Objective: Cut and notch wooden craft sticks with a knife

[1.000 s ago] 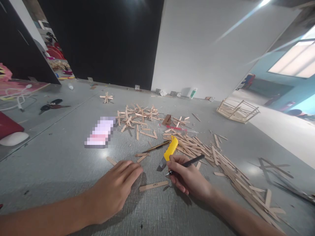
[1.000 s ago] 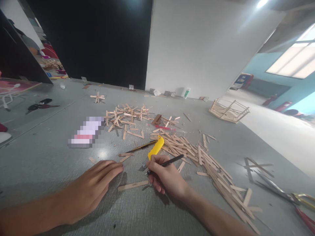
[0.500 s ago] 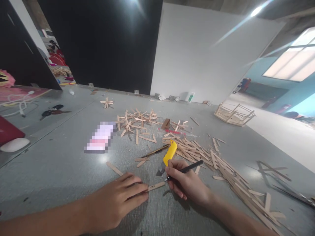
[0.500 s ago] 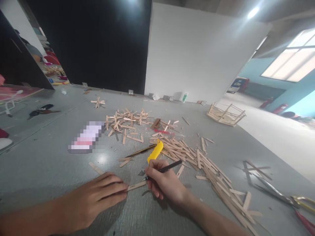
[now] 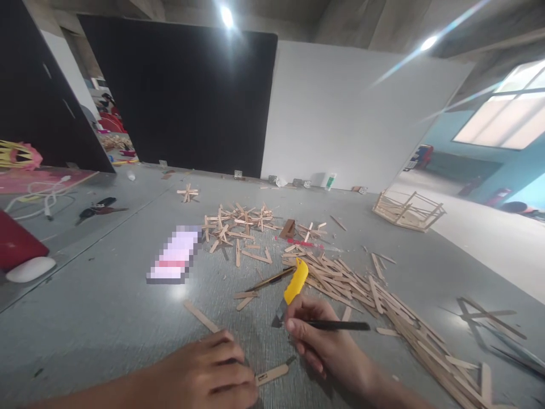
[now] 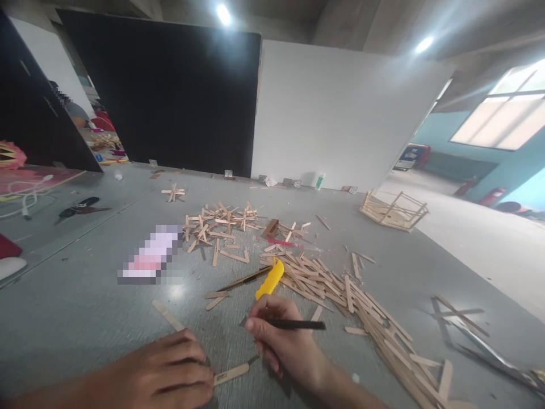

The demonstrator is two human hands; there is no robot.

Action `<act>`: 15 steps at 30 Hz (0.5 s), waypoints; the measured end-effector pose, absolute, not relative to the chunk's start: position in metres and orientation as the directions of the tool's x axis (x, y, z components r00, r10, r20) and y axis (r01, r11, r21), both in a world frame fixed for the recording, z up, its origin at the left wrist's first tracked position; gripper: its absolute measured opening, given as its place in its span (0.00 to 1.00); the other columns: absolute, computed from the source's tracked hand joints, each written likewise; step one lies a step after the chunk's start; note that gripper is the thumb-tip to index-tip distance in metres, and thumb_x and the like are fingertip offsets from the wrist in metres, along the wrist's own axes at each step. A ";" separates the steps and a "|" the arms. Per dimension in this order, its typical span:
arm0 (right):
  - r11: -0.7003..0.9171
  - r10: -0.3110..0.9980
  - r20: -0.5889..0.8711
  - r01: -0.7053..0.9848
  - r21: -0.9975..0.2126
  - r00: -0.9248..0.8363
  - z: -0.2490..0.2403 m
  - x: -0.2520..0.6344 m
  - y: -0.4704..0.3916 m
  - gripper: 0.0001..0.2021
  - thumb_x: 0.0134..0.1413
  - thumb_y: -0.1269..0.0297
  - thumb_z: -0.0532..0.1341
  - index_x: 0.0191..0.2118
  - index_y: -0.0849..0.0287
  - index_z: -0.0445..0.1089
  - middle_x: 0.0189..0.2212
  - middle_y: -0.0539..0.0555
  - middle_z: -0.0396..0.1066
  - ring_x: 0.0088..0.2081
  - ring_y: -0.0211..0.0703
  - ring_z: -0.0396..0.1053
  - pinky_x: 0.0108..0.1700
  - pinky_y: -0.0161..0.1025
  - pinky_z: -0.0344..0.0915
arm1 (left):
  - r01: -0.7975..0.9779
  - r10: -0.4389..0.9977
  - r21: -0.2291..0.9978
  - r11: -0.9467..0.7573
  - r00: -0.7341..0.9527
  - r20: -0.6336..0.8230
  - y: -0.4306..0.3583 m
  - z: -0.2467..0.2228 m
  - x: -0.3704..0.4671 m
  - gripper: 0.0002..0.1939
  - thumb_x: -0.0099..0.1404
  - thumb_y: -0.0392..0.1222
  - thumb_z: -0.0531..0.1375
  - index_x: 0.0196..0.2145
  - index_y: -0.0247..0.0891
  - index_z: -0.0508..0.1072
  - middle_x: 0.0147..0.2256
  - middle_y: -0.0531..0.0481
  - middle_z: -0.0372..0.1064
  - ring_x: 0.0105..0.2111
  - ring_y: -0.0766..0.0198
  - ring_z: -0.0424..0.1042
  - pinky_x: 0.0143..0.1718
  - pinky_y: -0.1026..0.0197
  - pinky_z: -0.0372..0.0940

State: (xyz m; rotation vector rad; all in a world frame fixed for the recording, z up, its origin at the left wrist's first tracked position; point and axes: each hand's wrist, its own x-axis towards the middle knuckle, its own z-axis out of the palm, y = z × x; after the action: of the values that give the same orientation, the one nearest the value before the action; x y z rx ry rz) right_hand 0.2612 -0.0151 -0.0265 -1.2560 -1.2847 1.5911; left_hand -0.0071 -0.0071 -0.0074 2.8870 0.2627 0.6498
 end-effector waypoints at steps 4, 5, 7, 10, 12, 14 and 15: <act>-0.047 0.985 -0.079 0.196 -0.979 -0.156 -0.021 0.264 -0.018 0.15 0.64 0.49 0.62 0.45 0.55 0.67 0.20 0.43 0.62 0.18 0.34 0.58 0.18 0.31 0.55 | 0.200 0.259 0.186 -0.962 0.883 0.392 -0.009 0.000 -0.005 0.10 0.77 0.33 0.55 0.51 0.36 0.74 0.38 0.49 0.78 0.40 0.62 0.73 0.49 0.59 0.70; 0.064 0.988 0.012 0.328 -0.942 -0.157 -0.017 0.266 -0.017 0.12 0.66 0.53 0.60 0.46 0.55 0.68 0.23 0.46 0.66 0.21 0.37 0.63 0.22 0.33 0.59 | 0.217 0.276 0.189 -0.958 0.879 0.389 -0.009 0.002 -0.005 0.10 0.77 0.33 0.56 0.51 0.36 0.74 0.38 0.49 0.78 0.40 0.61 0.73 0.49 0.58 0.70; 0.308 0.950 0.207 0.615 -0.726 -0.232 -0.006 0.276 -0.011 0.07 0.68 0.61 0.57 0.42 0.55 0.71 0.31 0.53 0.72 0.30 0.42 0.70 0.30 0.37 0.64 | 0.236 0.304 0.213 -0.948 0.871 0.387 -0.010 0.003 -0.005 0.10 0.76 0.32 0.56 0.50 0.37 0.74 0.40 0.48 0.78 0.41 0.61 0.73 0.52 0.57 0.69; 0.401 0.905 0.272 0.871 -0.286 -0.327 0.007 0.298 -0.001 0.14 0.64 0.74 0.52 0.45 0.53 0.72 0.37 0.57 0.75 0.33 0.45 0.74 0.33 0.38 0.65 | 0.240 0.311 0.226 -0.944 0.873 0.375 -0.012 0.000 -0.006 0.10 0.74 0.31 0.57 0.49 0.38 0.74 0.41 0.48 0.78 0.42 0.60 0.73 0.55 0.55 0.68; 0.318 0.925 0.231 0.947 -0.039 -0.301 0.010 0.318 0.006 0.18 0.58 0.80 0.52 0.46 0.53 0.71 0.37 0.56 0.75 0.32 0.45 0.75 0.30 0.37 0.63 | 0.246 0.305 0.196 -0.949 0.875 0.375 -0.012 -0.002 -0.007 0.09 0.74 0.31 0.57 0.48 0.40 0.75 0.40 0.48 0.78 0.42 0.59 0.73 0.54 0.56 0.68; 0.231 0.946 0.205 0.967 0.111 -0.250 0.009 0.336 0.012 0.20 0.54 0.84 0.52 0.44 0.55 0.71 0.35 0.56 0.75 0.29 0.44 0.75 0.26 0.36 0.61 | 0.267 0.303 0.146 -0.953 0.871 0.387 -0.012 -0.004 -0.008 0.09 0.74 0.32 0.57 0.47 0.40 0.75 0.41 0.48 0.77 0.42 0.59 0.73 0.53 0.55 0.68; 0.206 0.951 0.203 0.968 0.146 -0.233 0.008 0.344 0.015 0.20 0.52 0.85 0.52 0.43 0.57 0.72 0.34 0.57 0.75 0.27 0.45 0.75 0.24 0.36 0.59 | 0.281 0.304 0.119 -0.952 0.866 0.397 -0.011 -0.005 -0.008 0.09 0.75 0.33 0.57 0.48 0.41 0.75 0.41 0.48 0.77 0.42 0.58 0.73 0.53 0.55 0.68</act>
State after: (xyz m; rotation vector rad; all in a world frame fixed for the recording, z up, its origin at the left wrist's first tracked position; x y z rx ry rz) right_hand 0.3441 0.0153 0.0077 -1.9010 -2.3854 -0.3731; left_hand -0.0084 -0.0111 -0.0046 2.9793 0.4675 0.6488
